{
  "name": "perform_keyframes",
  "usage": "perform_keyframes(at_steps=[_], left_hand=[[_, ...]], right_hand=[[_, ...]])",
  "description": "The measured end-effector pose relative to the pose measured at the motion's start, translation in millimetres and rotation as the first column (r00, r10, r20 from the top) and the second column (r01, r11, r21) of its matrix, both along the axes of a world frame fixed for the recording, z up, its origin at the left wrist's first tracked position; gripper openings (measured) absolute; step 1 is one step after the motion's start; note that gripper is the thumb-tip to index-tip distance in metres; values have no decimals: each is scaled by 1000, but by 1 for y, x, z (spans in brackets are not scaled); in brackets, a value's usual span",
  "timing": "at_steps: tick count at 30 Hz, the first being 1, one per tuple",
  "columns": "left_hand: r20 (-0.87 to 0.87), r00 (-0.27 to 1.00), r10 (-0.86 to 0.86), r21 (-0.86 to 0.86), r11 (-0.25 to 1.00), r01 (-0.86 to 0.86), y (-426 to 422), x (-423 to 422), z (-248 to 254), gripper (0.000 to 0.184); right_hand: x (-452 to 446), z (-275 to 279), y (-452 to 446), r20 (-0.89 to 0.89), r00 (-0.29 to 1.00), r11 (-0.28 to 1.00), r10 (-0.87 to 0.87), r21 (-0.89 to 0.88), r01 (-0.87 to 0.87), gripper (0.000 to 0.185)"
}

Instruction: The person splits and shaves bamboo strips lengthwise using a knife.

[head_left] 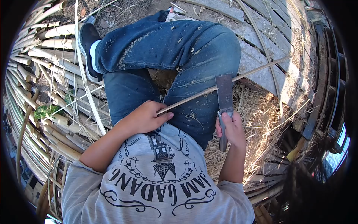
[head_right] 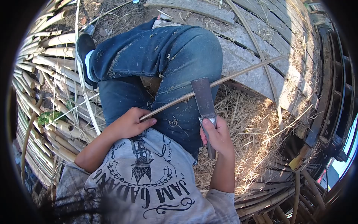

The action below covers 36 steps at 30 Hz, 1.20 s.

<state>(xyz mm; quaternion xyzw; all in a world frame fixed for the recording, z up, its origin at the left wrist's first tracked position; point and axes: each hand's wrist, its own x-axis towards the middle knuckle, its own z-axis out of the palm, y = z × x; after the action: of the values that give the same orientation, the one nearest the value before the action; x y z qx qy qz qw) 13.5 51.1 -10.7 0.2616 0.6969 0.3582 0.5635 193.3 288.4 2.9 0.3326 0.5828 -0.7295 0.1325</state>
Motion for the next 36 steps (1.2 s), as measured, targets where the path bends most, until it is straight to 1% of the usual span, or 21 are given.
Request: perform_keyframes(at_steps=[2,3,5,6,8,9,10,12,14,16,20,22,23,26,28,29,30,31,32,33,36], left_hand=[[-1,1000,-12,-10,1000,12,-1,1,0,36],[18,999,48,4,999,-48,-2,4,-3,34],[40,993,111,15,994,-111,-2,6,-3,34],[3,997,71,-4,997,-71,-1,4,-2,34],[-30,999,24,-23,999,-25,1,2,-3,35],[-13,1000,15,-31,999,-16,2,1,-3,34],[2,1000,4,-38,999,-4,2,0,-3,34],[-20,1000,-5,-14,1000,5,1,0,-2,34],[-33,999,-5,9,1000,5,0,2,-3,33],[-57,998,-8,23,1000,9,0,3,-6,34],[-24,998,54,47,998,-53,-3,5,-8,33],[-41,999,-14,-9,1000,14,-1,2,-6,34],[-43,999,-13,-7,1000,13,0,1,-6,34],[-34,999,-1,-13,1000,1,-1,3,-8,34],[-38,998,48,28,998,-47,-4,6,-12,31],[-35,998,46,26,999,-45,-4,7,-13,31],[-56,997,57,54,997,-54,-4,8,-14,30],[-79,995,67,84,995,-61,-4,8,-14,30],[-78,995,63,86,995,-57,-4,7,-14,30],[-58,997,46,73,996,-41,-4,6,-14,30],[-51,999,14,46,999,-11,-2,2,-12,31]], right_hand=[[0,0,-1,-29,999,999,-31,11,31,28],[-1,0,-6,-28,999,1000,-26,8,26,28],[-4,-1,-18,-65,952,952,-299,55,302,28],[-4,-2,-19,-64,952,952,-298,56,302,28],[-4,-8,-20,-127,901,878,-415,202,433,24],[-8,-3,-24,-89,960,892,-264,356,279,20],[-8,1,-28,-89,958,890,-272,355,286,20],[-9,10,-31,13,997,953,-69,296,62,18],[-11,15,-27,51,995,936,-91,344,68,20],[-4,6,-18,53,998,989,-46,141,38,24],[0,-7,-9,17,1000,996,24,81,-25,31],[4,-12,-3,-66,997,939,-40,-343,16,37],[5,-13,-5,-68,997,940,-39,-342,14,37],[-1,-5,-15,-65,989,969,-136,-215,119,41],[-5,-1,-18,-169,877,884,-450,-219,412,41],[-6,0,-20,-182,828,846,-530,-174,503,33],[-7,-1,-22,-179,827,845,-533,-172,507,33],[-8,-3,-25,-145,945,937,-294,150,315,27],[-9,-4,-29,-28,998,895,-58,441,65,22],[-11,1,-38,39,989,940,-141,318,121,17],[-15,14,-30,100,991,953,-89,297,56,17]])
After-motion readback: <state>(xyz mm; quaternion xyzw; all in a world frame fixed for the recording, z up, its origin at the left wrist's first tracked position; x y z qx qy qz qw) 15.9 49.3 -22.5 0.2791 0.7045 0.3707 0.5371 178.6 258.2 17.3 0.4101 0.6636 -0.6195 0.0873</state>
